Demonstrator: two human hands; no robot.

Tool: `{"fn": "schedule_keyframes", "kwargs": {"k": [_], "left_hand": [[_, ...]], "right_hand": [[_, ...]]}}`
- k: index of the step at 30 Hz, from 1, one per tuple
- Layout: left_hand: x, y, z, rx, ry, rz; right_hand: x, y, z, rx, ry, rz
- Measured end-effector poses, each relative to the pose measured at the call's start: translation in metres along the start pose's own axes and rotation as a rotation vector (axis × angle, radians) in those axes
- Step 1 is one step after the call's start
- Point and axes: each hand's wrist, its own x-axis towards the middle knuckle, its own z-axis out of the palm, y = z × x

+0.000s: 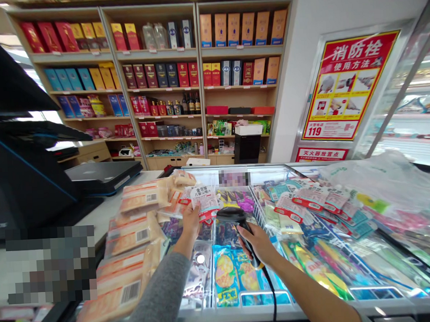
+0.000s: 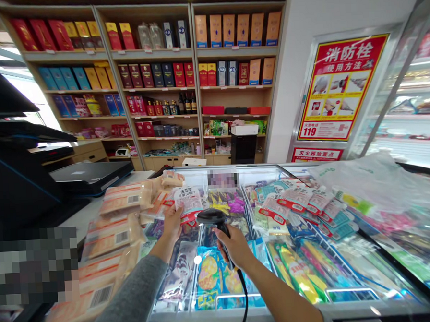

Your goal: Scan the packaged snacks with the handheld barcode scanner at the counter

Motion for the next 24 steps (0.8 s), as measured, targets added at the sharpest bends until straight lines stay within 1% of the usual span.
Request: {"fn": "schedule_keyframes", "kwargs": {"k": [4, 7, 9, 11, 14, 18, 21, 24], "left_hand": [[0.001, 0.001, 0.000, 0.019, 0.014, 0.013], [0.002, 0.001, -0.001, 0.100, 0.021, 0.045], [0.004, -0.001, 0.004, 0.155, 0.021, 0.058], [0.006, -0.006, 0.017, 0.156, 0.004, 0.052], [0.007, -0.014, 0.052, 0.098, -0.081, 0.008], [0.003, -0.030, 0.117, 0.107, -0.219, -0.061], [-0.001, -0.050, 0.168, 0.152, -0.310, -0.076], [-0.005, -0.076, 0.217, 0.199, -0.422, -0.065]], "right_hand": [[0.003, -0.001, 0.001, 0.031, 0.044, 0.002], [0.004, -0.006, -0.002, 0.056, 0.111, -0.029], [0.003, -0.011, -0.011, 0.068, 0.152, -0.063], [0.000, -0.018, -0.025, 0.078, 0.200, -0.110], [-0.007, -0.029, -0.054, 0.073, 0.303, -0.165], [-0.020, -0.043, -0.101, 0.084, 0.485, -0.198], [-0.031, -0.050, -0.135, 0.098, 0.610, -0.227], [-0.040, -0.050, -0.163, 0.098, 0.675, -0.252]]}}
